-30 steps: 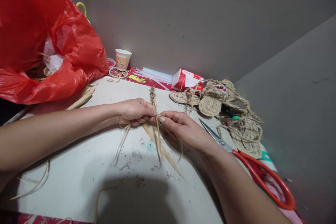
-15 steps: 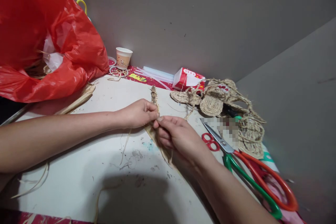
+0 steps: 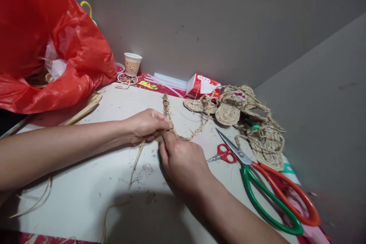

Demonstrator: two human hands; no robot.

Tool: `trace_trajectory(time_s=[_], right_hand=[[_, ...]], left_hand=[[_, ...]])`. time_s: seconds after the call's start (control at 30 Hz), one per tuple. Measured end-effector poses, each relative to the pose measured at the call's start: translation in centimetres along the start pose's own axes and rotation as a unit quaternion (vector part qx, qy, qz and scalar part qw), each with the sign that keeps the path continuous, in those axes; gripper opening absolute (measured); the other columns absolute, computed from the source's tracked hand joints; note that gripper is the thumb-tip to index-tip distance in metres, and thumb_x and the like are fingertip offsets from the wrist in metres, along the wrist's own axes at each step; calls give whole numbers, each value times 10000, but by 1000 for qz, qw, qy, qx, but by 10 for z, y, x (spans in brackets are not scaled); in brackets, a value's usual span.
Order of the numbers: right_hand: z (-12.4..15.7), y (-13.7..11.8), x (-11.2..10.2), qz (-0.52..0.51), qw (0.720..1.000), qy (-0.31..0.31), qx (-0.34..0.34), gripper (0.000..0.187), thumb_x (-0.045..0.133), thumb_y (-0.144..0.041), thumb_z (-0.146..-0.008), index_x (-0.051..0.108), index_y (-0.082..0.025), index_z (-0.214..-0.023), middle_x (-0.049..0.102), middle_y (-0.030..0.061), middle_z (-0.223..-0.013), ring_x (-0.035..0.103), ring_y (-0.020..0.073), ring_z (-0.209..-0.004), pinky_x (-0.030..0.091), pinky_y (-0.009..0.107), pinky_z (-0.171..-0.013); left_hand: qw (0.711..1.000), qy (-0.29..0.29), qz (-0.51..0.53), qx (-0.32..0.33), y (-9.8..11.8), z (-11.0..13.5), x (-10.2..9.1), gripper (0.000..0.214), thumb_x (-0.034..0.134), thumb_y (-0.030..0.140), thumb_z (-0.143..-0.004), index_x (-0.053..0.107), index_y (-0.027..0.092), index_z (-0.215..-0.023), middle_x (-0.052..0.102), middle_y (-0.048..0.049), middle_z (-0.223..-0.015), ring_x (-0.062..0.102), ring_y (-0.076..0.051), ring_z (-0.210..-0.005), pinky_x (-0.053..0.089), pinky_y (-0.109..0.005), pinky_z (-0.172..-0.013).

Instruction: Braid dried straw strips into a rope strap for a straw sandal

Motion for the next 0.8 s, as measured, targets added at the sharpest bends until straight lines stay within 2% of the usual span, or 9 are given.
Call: trace_trajectory(time_s=[0.07, 0.17, 0.23, 0.3, 0.4, 0.47, 0.57, 0.63, 0.8], right_hand=[[5, -7, -5, -25, 998, -22, -53, 210, 389, -188, -879, 576, -155, -787, 645, 56, -644, 494, 144, -476, 182, 295, -483], [16, -13, -20, -148, 971, -121, -144, 256, 447, -259, -873, 542, -182, -648, 567, -5, -555, 429, 105, -470, 241, 257, -477], [18, -4, -36, -254, 943, -165, -135, 302, 481, -312, -862, 526, -187, -590, 510, -28, -511, 402, 89, -458, 266, 228, -453], [11, 22, -54, -341, 934, -91, -58, 344, 454, -348, -878, 517, -190, -579, 477, -27, -489, 409, 92, -455, 301, 219, -446], [-4, 69, -67, -403, 909, 74, 77, 316, 497, -412, -847, 552, -201, -618, 491, -24, -456, 421, 103, -427, 321, 230, -433], [-11, 87, -58, -415, 898, 74, 125, 298, 532, -414, -813, 550, -198, -608, 503, -20, -455, 427, 102, -419, 328, 233, -438], [-17, 82, -33, -400, 909, -60, 103, 278, 563, -389, -770, 544, -185, -583, 496, -26, -455, 409, 95, -417, 307, 227, -435], [-16, 68, -21, -358, 926, -107, 54, 225, 550, -343, -773, 567, -178, -620, 511, -26, -500, 415, 99, -457, 295, 222, -451], [-13, 38, -7, -205, 977, -67, 2, 81, 518, -223, -784, 589, -193, -759, 571, -10, -623, 461, 124, -564, 289, 239, -528]], left_hand=[[1000, 4, -1, 9, 5, 1, -1, 206, 542, 153, -792, 561, 127, -588, 310, 71, -349, 215, -32, -296, 107, -196, -335], [999, 18, 6, 29, 14, 3, -4, 217, 537, 150, -805, 565, 124, -591, 295, 76, -340, 206, -31, -295, 109, -191, -341], [999, 22, 12, 37, 19, 4, -6, 221, 540, 152, -807, 569, 122, -590, 282, 81, -335, 189, -28, -295, 103, -189, -341], [999, 17, 15, 43, 21, 4, -6, 238, 549, 146, -801, 557, 121, -565, 285, 78, -339, 181, -25, -303, 93, -186, -342], [999, -4, 27, 41, 20, 2, -7, 245, 565, 147, -792, 547, 117, -549, 277, 78, -358, 168, -18, -326, 91, -171, -347], [998, -22, 45, 38, 19, 0, -9, 232, 576, 159, -787, 553, 115, -560, 253, 87, -372, 147, -15, -340, 97, -158, -347], [996, -34, 76, 45, 23, -1, -13, 201, 577, 158, -783, 565, 113, -588, 226, 95, -404, 122, -13, -356, 99, -142, -339], [994, -29, 88, 52, 26, -1, -16, 184, 566, 148, -786, 571, 111, -606, 215, 97, -422, 112, -14, -362, 93, -134, -332], [993, -26, 101, 56, 29, 1, -16, 200, 548, 140, -793, 558, 109, -596, 209, 93, -435, 117, -16, -368, 94, -126, -327]])
Point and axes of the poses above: each hand's wrist, its own z-axis away from the middle knuckle, its own x-axis out of the palm, y = z × x, the point moved 5 cm from there along -z, towards the middle knuckle
